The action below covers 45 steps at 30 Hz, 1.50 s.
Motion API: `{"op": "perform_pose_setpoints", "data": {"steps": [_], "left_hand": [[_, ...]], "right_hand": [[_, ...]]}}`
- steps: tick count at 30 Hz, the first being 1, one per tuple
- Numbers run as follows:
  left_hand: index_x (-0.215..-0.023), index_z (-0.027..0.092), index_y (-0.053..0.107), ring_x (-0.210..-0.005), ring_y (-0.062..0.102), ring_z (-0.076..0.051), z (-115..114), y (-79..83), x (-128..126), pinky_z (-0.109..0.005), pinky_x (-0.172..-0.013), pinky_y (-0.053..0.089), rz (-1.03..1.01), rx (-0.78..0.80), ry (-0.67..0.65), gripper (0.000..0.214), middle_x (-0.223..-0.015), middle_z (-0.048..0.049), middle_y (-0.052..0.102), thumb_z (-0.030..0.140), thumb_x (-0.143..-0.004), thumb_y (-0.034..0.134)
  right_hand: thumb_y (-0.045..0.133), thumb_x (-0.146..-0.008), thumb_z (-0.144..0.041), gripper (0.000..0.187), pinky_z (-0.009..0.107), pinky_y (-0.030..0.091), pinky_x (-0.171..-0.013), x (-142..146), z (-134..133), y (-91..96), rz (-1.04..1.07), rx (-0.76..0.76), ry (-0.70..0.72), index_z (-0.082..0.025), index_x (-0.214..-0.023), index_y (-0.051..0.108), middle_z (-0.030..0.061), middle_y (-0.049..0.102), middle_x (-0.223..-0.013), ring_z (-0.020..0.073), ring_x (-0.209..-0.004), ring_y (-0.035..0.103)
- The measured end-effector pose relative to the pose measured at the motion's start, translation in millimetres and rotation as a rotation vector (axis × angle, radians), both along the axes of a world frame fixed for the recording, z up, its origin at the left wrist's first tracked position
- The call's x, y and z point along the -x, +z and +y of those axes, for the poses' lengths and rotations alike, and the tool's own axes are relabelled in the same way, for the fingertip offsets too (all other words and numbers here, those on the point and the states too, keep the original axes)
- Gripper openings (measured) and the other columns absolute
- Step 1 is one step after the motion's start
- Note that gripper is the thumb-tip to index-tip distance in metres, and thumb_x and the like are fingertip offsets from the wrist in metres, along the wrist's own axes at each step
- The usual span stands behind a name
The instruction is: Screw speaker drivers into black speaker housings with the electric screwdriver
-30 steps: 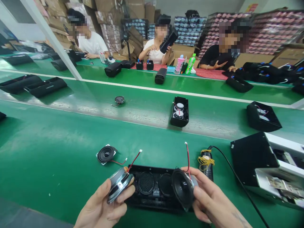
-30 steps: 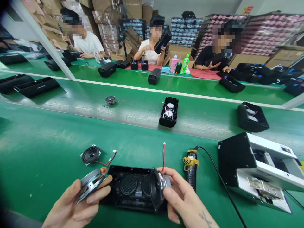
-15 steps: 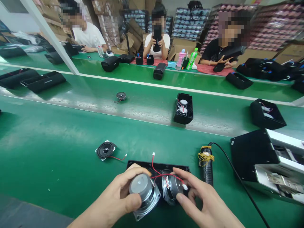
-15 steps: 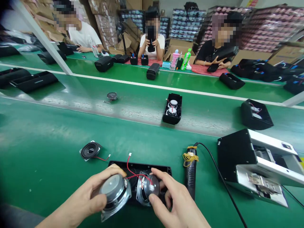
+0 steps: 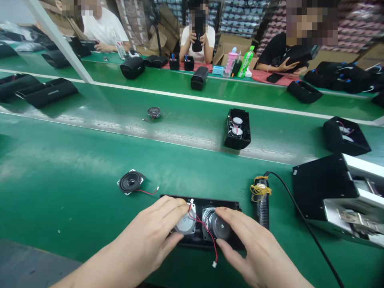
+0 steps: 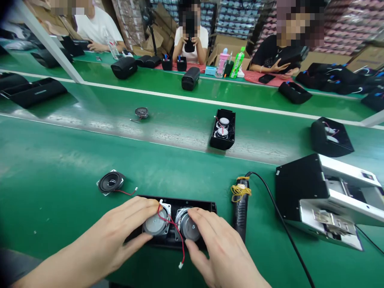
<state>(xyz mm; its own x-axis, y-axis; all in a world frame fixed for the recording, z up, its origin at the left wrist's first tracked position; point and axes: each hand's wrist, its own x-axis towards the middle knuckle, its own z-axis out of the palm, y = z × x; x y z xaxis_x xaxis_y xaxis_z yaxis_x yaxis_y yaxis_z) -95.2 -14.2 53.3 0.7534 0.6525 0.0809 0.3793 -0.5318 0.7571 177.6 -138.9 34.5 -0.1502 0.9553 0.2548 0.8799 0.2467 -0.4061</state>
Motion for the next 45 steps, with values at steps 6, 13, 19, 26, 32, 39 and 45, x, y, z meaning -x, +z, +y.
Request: {"op": "perform_pose_setpoints", "data": {"steps": [6, 13, 19, 26, 32, 39, 45], "left_hand": [[-0.133, 0.03, 0.083, -0.113, 0.079, -0.037, -2.1, -17.8, -3.7, -0.048, -0.102, 0.065, -0.033, -0.004, 0.033, 0.037, -0.128, -0.01, 0.083, 0.022, -0.097, 0.077], [-0.126, 0.027, 0.083, -0.112, 0.082, -0.034, 1.8, -22.4, -1.1, -0.045, -0.101, 0.067, 0.017, -0.099, -0.01, 0.029, -0.125, -0.0088, 0.084, 0.021, -0.098, 0.077], [-0.125, 0.017, 0.069, -0.109, 0.082, -0.026, 9.1, -21.1, -2.6, -0.04, -0.094, 0.071, 0.093, -0.414, -0.17, 0.021, -0.126, -0.0099, 0.082, 0.013, -0.108, 0.058], [-0.124, 0.017, 0.064, -0.108, 0.082, -0.024, 9.5, -20.9, -5.5, -0.039, -0.091, 0.072, 0.107, -0.464, -0.181, 0.017, -0.124, -0.0085, 0.081, 0.015, -0.112, 0.052], [-0.122, 0.02, 0.062, -0.11, 0.08, -0.028, 4.1, -24.3, -3.2, -0.042, -0.089, 0.073, 0.17, -0.403, -0.168, 0.033, -0.128, -0.0073, 0.08, 0.007, -0.095, 0.076], [-0.128, 0.02, 0.06, -0.114, 0.079, -0.029, 3.8, -28.3, -5.5, -0.043, -0.091, 0.072, 0.199, -0.398, -0.156, 0.045, -0.131, -0.0076, 0.078, 0.003, -0.091, 0.079], [-0.125, 0.021, 0.064, -0.116, 0.078, -0.03, 0.5, -13.7, -0.9, -0.045, -0.091, 0.072, 0.279, -0.379, -0.196, 0.038, -0.132, -0.0086, 0.077, 0.002, -0.092, 0.07]], "right_hand": [[0.061, -0.104, -0.032, 0.035, 0.046, 0.072, -0.085, 7.1, 14.1, -3.2, -0.136, 0.037, 0.029, -0.016, -0.135, 0.069, 0.0155, 0.082, -0.124, 0.0319, -0.101, 0.083], [0.069, -0.099, -0.028, 0.032, 0.046, 0.063, -0.074, 8.1, 23.6, -4.4, -0.247, 0.052, 0.079, -0.016, -0.129, 0.073, 0.0135, 0.083, -0.121, 0.0303, -0.089, 0.081], [0.052, -0.112, -0.026, 0.024, 0.039, 0.054, -0.073, 9.3, 23.7, -1.8, -0.207, -0.058, 0.042, -0.015, -0.124, 0.071, 0.0058, 0.084, -0.116, 0.0208, -0.089, 0.081], [0.038, -0.119, -0.034, 0.036, 0.038, 0.052, -0.074, 13.0, 23.4, 0.9, -0.232, -0.076, 0.01, -0.016, -0.123, 0.069, 0.0029, 0.084, -0.115, 0.0177, -0.087, 0.08], [0.039, -0.118, -0.037, 0.036, 0.037, 0.051, -0.076, 10.2, 22.3, -1.4, -0.229, -0.072, 0.005, -0.018, -0.124, 0.07, 0.0016, 0.084, -0.115, 0.017, -0.088, 0.079], [0.034, -0.12, -0.04, 0.043, 0.036, 0.05, -0.077, 12.4, 23.7, 0.0, -0.235, -0.083, -0.008, -0.019, -0.121, 0.072, 0.0004, 0.085, -0.114, 0.0154, -0.087, 0.079], [0.03, -0.12, -0.038, 0.05, 0.037, 0.049, -0.075, 16.7, 23.3, 2.4, -0.283, -0.102, -0.021, -0.016, -0.117, 0.074, 0.0027, 0.085, -0.111, 0.0164, -0.082, 0.078]]}}
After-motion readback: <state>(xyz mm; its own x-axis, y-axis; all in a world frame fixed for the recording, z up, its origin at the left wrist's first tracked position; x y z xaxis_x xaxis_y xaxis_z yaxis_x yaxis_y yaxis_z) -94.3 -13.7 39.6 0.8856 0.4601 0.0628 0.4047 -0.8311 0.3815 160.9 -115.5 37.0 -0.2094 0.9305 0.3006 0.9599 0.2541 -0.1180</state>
